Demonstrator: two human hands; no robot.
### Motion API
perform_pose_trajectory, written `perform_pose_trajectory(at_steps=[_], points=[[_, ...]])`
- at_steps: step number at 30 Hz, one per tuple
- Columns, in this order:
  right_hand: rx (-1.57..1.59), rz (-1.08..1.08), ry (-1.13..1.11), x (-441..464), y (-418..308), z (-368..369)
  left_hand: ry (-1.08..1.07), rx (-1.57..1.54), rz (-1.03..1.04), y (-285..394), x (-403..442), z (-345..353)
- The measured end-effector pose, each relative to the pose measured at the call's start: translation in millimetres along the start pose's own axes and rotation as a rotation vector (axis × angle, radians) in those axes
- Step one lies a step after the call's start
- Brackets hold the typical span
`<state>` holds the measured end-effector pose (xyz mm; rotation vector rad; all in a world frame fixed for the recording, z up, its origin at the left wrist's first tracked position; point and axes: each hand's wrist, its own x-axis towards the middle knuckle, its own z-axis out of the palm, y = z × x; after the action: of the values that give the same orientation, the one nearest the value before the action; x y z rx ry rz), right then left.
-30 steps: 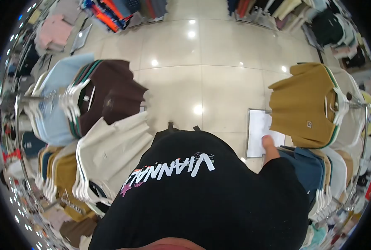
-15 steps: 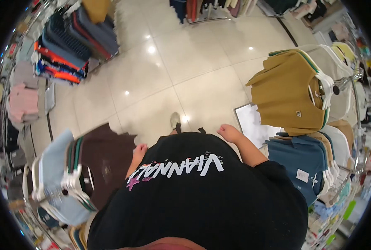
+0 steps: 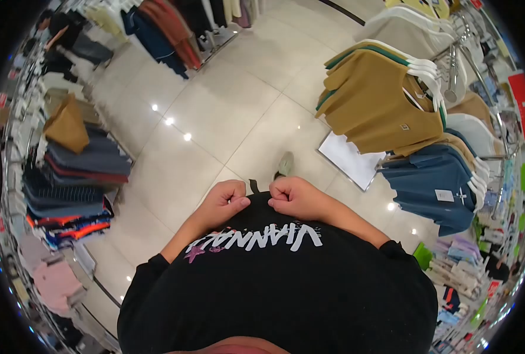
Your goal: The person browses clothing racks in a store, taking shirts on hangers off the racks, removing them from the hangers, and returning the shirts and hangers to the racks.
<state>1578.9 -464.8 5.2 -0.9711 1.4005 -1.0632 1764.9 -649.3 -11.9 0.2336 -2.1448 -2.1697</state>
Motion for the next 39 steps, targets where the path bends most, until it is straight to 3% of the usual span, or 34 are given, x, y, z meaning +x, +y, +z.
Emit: perform_pose_trajectory(at_steps=[7, 14, 19, 24, 37, 39], points=[[-0.046, -0.100, 0.058, 49, -1, -101, -0.203, 0.190, -0.012, 11, 143, -29], [-0.118, -0.142, 0.036, 100, -28, -230, -0.286, 0.337, 0.113, 41, 295, -36], [-0.041, -0.043, 0.050, 119, -35, -287, -0.307, 0.340, 0.109, 45, 368, -46], [-0.072, -0.142, 0.126, 151, -29, -334, -0.380, 0.373, 0.071, 47, 434, -71], [-0.117, -0.014, 0.373, 318, -98, -446, -0.547, 0.350, 0.236, 63, 636, -224], [-0.312, -0.054, 0.371, 350, -109, -464, -0.541, 0.369, 0.217, 58, 661, -250]])
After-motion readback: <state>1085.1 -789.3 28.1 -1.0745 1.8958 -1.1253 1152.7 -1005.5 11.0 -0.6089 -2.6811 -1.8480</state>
